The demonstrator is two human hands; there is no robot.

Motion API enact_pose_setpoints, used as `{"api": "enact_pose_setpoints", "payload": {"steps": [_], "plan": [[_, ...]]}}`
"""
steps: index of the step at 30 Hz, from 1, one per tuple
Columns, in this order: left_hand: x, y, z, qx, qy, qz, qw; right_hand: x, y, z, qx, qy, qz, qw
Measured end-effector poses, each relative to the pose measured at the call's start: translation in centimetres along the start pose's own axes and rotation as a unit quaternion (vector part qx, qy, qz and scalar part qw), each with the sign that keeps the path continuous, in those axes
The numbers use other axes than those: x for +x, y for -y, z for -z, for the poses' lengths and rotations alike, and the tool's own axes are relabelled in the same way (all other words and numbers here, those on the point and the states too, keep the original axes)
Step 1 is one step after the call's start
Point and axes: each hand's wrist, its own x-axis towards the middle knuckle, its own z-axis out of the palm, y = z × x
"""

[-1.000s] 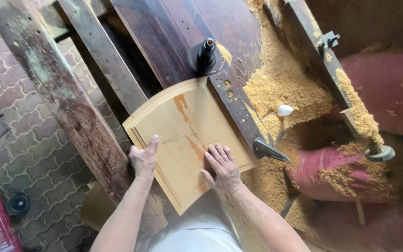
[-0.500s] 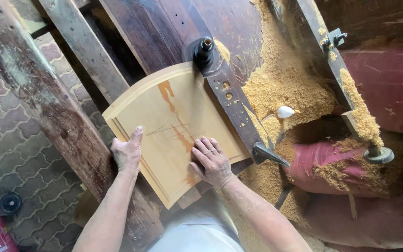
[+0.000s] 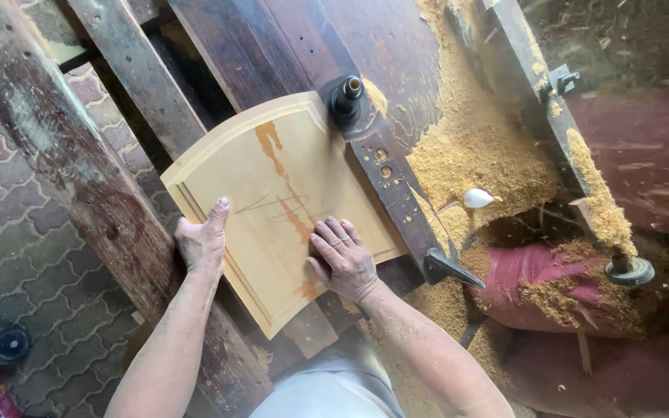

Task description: Processing curved wooden panels using a shaper machine and applying adhesive in a workshop.

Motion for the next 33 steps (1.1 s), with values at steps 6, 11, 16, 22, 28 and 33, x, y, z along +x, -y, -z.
{"api": "enact_pose_setpoints", "payload": {"steps": [6, 11, 16, 22, 28, 33], "plan": [[-1.1, -1.7, 0.8, 0.088, 0.076, 0.016, 0.993, 2.4, -0.1, -0.2, -0.028, 0.008, 0.004, 1.000], [-8.5, 3.9, 1.3, 0.125, 0.134, 0.050, 0.982, 4.1, -0.1, -0.8, -0.015, 0.005, 0.003, 1.000], [-9.8, 3.2, 1.1, 0.103, 0.063, 0.015, 0.993, 4.9, -0.5, -1.3, -0.020, 0.000, 0.020, 1.000], [-7.3, 6.8, 0.2, 0.107, 0.024, -0.083, 0.991, 6.4, -0.7, -0.7, 0.007, 0.088, 0.115, 0.989], [-7.5, 3.5, 0.8, 0.082, 0.023, -0.073, 0.994, 7.1, -1.1, -1.3, -0.001, 0.115, 0.099, 0.988], [-6.8, 2.3, 0.9, 0.075, 0.024, -0.079, 0.994, 8.3, -1.1, -1.4, 0.007, 0.122, 0.090, 0.988]]}}
